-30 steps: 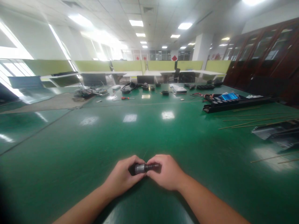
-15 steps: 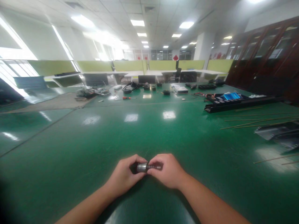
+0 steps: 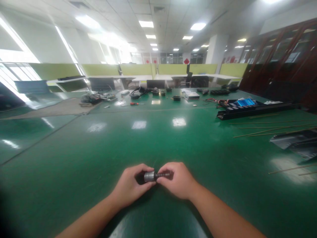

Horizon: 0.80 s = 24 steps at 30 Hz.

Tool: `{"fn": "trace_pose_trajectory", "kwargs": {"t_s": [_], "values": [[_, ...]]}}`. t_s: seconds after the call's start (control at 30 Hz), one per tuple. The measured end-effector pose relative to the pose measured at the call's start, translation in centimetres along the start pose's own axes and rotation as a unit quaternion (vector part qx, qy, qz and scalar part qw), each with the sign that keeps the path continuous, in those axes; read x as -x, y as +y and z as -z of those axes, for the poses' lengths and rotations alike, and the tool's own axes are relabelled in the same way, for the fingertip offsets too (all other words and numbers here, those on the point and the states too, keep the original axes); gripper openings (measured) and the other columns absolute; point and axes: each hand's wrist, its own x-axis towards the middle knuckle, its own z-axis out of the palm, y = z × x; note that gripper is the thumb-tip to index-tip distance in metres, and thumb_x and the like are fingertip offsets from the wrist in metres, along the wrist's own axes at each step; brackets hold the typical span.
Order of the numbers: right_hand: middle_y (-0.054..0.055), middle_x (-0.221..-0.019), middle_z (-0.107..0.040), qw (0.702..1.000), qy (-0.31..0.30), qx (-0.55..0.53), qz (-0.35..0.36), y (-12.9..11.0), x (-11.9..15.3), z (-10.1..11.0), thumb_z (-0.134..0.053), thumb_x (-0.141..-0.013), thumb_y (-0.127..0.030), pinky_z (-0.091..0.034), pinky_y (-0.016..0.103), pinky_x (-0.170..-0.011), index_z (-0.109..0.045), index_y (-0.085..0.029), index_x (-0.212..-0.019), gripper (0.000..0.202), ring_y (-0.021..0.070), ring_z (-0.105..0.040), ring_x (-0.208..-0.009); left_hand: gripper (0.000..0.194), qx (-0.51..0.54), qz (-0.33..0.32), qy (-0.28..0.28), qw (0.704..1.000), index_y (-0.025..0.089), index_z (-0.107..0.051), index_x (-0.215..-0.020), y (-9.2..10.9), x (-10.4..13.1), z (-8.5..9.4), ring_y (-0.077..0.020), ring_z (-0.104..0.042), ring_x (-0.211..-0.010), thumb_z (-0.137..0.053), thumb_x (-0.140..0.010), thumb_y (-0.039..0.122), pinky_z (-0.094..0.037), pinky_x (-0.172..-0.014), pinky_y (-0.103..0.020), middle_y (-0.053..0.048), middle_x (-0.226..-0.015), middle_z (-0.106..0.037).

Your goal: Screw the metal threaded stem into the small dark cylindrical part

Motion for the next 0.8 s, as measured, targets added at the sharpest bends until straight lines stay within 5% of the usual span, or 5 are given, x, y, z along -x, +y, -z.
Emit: {"fn": "trace_pose_trajectory", "kwargs": {"t_s": [0.8], "values": [[0.002,-0.077,-0.074,1.000,0.023,0.002,0.000,-0.14,0.01,0.16,-0.075,-0.077,-0.025,-0.047,0.026,-0.065,-0.076,-0.020,-0.081,0.007,0.0173,-0.066,-0.070,0.022,0.007,-0.017,0.016,1.000,0.022,-0.072,-0.094,-0.40,0.11,0.00,-0.0188,-0.069,-0.080,-0.076,-0.073,0.023,-0.052,-0.074,-0.028,-0.001,-0.089,-0.074]]}}
